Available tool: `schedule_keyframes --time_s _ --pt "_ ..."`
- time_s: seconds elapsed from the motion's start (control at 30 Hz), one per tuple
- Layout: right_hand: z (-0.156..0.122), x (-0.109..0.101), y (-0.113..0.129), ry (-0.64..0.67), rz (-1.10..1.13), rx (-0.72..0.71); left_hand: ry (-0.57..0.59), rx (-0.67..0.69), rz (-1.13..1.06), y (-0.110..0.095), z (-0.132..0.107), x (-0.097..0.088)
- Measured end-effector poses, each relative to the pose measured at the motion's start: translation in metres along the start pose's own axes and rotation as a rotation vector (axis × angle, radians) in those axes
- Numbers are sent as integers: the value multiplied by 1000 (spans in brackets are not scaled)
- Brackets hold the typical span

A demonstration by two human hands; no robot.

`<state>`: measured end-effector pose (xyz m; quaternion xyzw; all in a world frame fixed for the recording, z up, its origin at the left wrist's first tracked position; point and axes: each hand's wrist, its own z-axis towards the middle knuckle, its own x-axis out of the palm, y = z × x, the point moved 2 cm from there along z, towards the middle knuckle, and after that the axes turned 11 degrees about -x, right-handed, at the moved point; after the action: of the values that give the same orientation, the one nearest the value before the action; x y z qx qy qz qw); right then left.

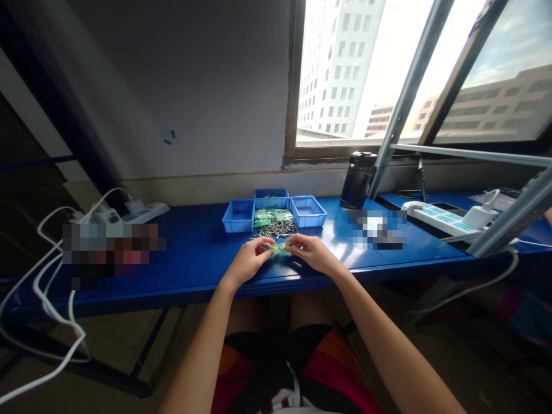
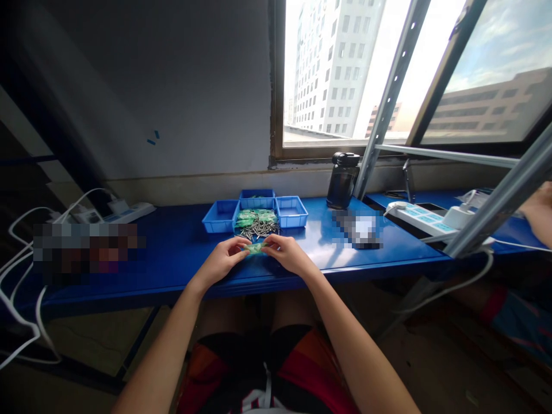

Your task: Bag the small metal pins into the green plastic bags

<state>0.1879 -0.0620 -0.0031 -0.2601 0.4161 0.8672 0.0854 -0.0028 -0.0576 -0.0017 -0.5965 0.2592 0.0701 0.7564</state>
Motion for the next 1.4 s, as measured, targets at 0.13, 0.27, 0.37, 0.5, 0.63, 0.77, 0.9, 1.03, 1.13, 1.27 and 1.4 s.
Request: schedule_keyframes --time_s 0.13,0.27,0.37,0.5,0.63,0.77,0.9,1.03,1.13,1.27,1.4 --pt "0 1 -2 4 -17 7 9 -8 5 1 0 0" --pt "-1 1 -3 -6 -13 -4 8 3 -8 2 0 2" --pt "-2 1 -4 -8 -1 6 6 1 -14 2 1 2" --pt "-2 1 -6 7 10 9 22 3 -10 2 1 1" --pt "-2 0 -6 -8 20 3 21 0 -8 3 1 1" --pt "-3 0 -4 -13 15 -2 15 -5 -3 3 1 2" --pt "-3 -1 -3 -20 -2 -3 12 -4 0 2 1 2" --pt "-4 -1 -3 -21 -9 -2 21 -11 -11 2 2 3" --pt "-4 -2 -2 -19 3 -3 32 -12 -12 3 2 3" --pt "-3 -2 -2 -24 13 -3 39 -11 -7 3 2 2" --pt "-4 -1 -3 -32 15 -2 30 -26 -11 3 2 2"
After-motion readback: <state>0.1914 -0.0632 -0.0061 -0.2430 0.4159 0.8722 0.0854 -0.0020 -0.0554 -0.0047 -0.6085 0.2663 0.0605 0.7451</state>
